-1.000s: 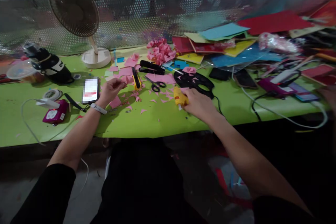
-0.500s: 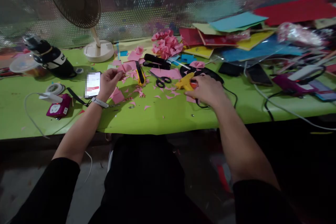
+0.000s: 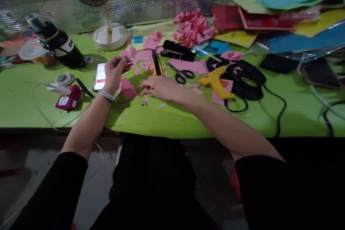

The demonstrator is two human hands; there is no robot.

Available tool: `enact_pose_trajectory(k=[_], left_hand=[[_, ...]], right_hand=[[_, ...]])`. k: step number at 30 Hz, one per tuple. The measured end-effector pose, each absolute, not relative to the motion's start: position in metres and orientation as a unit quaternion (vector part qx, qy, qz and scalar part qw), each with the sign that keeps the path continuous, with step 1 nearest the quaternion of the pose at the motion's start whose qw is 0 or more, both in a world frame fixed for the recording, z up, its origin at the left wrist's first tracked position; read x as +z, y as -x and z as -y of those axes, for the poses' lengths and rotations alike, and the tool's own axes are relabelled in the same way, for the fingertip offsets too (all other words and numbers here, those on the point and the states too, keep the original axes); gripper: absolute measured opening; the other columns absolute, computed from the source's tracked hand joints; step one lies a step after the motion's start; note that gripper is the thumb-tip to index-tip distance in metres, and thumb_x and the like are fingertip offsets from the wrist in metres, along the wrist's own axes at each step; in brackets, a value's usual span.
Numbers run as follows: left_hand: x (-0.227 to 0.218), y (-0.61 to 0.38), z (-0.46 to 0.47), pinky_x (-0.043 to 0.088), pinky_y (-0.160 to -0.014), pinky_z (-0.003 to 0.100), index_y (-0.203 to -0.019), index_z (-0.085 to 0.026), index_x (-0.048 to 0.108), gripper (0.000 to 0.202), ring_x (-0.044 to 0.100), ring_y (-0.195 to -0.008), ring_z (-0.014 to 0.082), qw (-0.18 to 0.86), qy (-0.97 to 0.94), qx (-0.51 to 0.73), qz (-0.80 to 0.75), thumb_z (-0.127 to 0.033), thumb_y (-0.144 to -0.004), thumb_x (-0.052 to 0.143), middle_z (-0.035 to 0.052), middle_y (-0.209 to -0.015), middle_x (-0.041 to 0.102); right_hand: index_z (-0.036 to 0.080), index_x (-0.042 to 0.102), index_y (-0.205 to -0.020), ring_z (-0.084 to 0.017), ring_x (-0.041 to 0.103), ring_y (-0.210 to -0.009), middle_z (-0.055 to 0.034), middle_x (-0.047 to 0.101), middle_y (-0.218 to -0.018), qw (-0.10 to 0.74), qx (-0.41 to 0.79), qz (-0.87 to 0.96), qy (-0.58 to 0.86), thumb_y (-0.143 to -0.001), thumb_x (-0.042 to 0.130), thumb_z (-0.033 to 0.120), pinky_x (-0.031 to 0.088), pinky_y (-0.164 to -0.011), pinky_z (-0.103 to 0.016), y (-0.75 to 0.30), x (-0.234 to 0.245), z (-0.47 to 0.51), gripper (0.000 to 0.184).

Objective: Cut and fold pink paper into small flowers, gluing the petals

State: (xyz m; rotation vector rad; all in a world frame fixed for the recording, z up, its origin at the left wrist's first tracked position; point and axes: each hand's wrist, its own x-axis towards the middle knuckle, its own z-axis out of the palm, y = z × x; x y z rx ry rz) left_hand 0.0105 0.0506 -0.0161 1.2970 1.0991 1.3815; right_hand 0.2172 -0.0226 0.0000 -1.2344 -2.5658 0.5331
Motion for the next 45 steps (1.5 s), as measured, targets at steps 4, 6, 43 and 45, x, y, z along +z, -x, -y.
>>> enact_pose_trajectory(k=[4,6,43,45], left_hand=[[-0.017,-0.013,-0.047,0.058,-0.076,0.024,-0.089,-0.018,0.065,0.017,0.074,-0.082,0.011,0.466,-0.542,0.552,-0.43,-0.035,-0.091,0.071,0.0037,-0.089,0.075],[-0.016,-0.014,-0.044,0.058,-0.076,0.024,-0.089,-0.018,0.065,0.015,0.073,-0.08,0.0102,0.468,-0.545,0.55,-0.426,-0.032,-0.091,0.071,0.0029,-0.087,0.074],[-0.025,-0.037,-0.02,0.059,-0.08,0.032,-0.09,-0.016,0.063,0.022,0.07,-0.085,0.0139,0.564,-0.596,0.478,-0.312,-0.018,-0.076,0.08,0.0032,-0.088,0.071],[-0.023,-0.036,-0.02,0.058,-0.08,0.032,-0.089,-0.016,0.063,0.021,0.07,-0.083,0.0138,0.575,-0.573,0.484,-0.326,-0.015,-0.076,0.08,0.0029,-0.086,0.07]], right_hand=[[0.02,0.075,-0.104,-0.023,0.065,-0.09,-0.0102,0.071,-0.106,0.098,0.187,0.877,0.432,-0.092,0.064,0.025,0.052,-0.078,-0.04,-0.212,-0.013,0.014,0.017],[0.02,0.075,-0.098,-0.022,0.065,-0.088,-0.0097,0.071,-0.102,0.114,0.196,0.874,0.431,-0.093,0.063,0.025,0.052,-0.08,-0.041,-0.212,-0.018,0.013,0.014],[0.023,0.074,-0.09,-0.026,0.068,-0.084,-0.0084,0.074,-0.092,0.395,0.149,0.756,0.5,-0.089,0.065,0.03,0.054,-0.078,-0.044,-0.228,-0.005,0.016,0.011],[0.023,0.074,-0.09,-0.025,0.068,-0.082,-0.0082,0.074,-0.09,0.403,0.154,0.745,0.509,-0.088,0.067,0.032,0.054,-0.078,-0.044,-0.228,-0.003,0.017,0.012]])
